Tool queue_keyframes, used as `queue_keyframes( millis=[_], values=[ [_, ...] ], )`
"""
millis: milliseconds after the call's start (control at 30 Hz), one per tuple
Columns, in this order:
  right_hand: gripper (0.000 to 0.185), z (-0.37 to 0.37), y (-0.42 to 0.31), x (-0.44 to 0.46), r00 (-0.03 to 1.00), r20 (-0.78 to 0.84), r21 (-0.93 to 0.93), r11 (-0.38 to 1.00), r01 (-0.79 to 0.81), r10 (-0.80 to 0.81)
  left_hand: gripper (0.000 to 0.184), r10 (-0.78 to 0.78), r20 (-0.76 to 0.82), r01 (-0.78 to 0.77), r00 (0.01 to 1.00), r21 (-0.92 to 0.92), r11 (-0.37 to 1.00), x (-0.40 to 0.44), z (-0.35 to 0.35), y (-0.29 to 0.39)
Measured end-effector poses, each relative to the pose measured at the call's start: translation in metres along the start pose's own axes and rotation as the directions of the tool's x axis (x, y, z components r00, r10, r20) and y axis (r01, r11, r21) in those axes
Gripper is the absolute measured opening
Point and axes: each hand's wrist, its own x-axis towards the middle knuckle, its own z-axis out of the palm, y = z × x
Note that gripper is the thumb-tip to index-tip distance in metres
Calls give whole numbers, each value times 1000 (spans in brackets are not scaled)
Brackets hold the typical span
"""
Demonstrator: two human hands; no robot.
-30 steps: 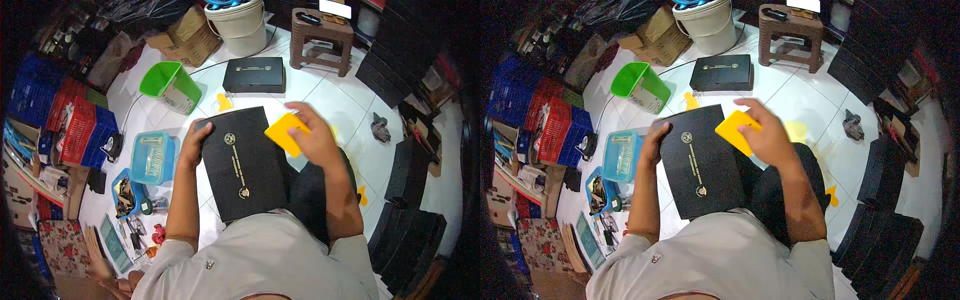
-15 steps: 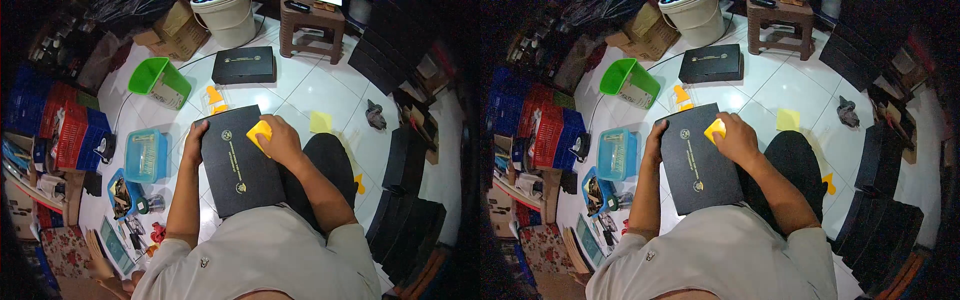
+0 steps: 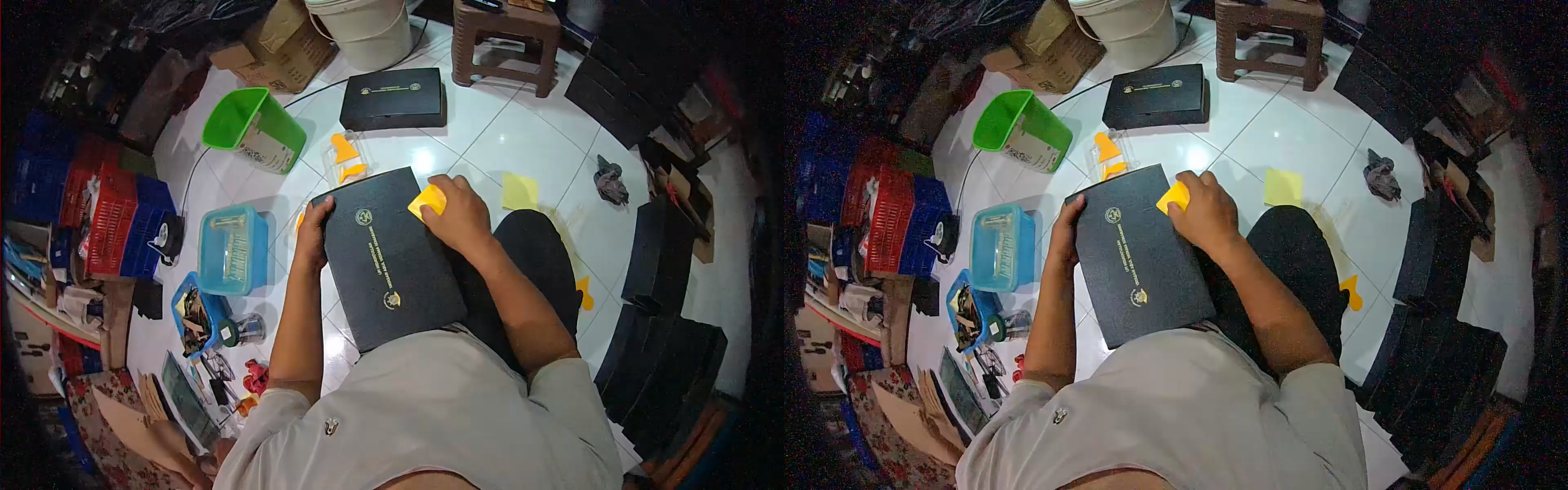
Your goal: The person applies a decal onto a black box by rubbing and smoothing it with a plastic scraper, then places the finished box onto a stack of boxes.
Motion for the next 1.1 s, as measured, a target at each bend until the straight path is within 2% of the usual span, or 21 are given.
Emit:
queue_keyframes(
  millis=[100, 300, 433, 500, 600, 700, 767, 833, 967, 1033, 1100],
  values=[
    [45, 2, -11, -3, 999, 20, 11, 999, 48, -48, 47, -8, 2, 8, 1000, -14, 1000, 1, 10, -1],
    [48, 0, -1, 3, 999, 39, -22, 1000, -19, 19, 47, 47, 11, -47, 999, 20, 999, -5, 12, 6],
    [48, 0, 0, 0, 999, -24, -39, 999, 24, -25, 52, 1, 13, -1, 1000, -1, 1000, -8, 17, 8],
    [48, 0, -2, 3, 999, 44, -29, 1000, 4, -3, 53, -4, -26, 4, 1000, -12, 1000, -3, 12, 4],
    [49, 0, 8, 5, 999, 46, 16, 1000, -1, 1, 56, 43, 15, -43, 999, 17, 999, 0, 5, 0],
    [48, 4, 4, 1, 1000, 13, 42, 999, 22, -22, 54, 6, -8, -6, 1000, -12, 1000, -2, 10, 1],
    [48, 5, -8, 0, 996, 86, 27, 999, 18, -20, 53, 23, 17, -23, 1000, -7, 1000, -1, 12, 2],
    [49, 4, -3, 3, 996, 89, 30, 999, 28, -31, 52, 39, 26, -40, 999, 29, 999, -5, 15, 8],
    [47, 1, 8, 2, 999, 49, -1, 1000, -24, 24, 51, 34, -4, -34, 999, 44, 998, -8, 16, 7],
    [47, 5, 2, 2, 999, 28, 18, 999, 35, -36, 51, 25, -4, -25, 1000, 54, 998, -4, 15, 1],
    [47, 5, -1, 3, 997, 76, 3, 1000, 5, -5, 50, 37, 9, -37, 999, 29, 999, -1, 13, 1]
  ],
)
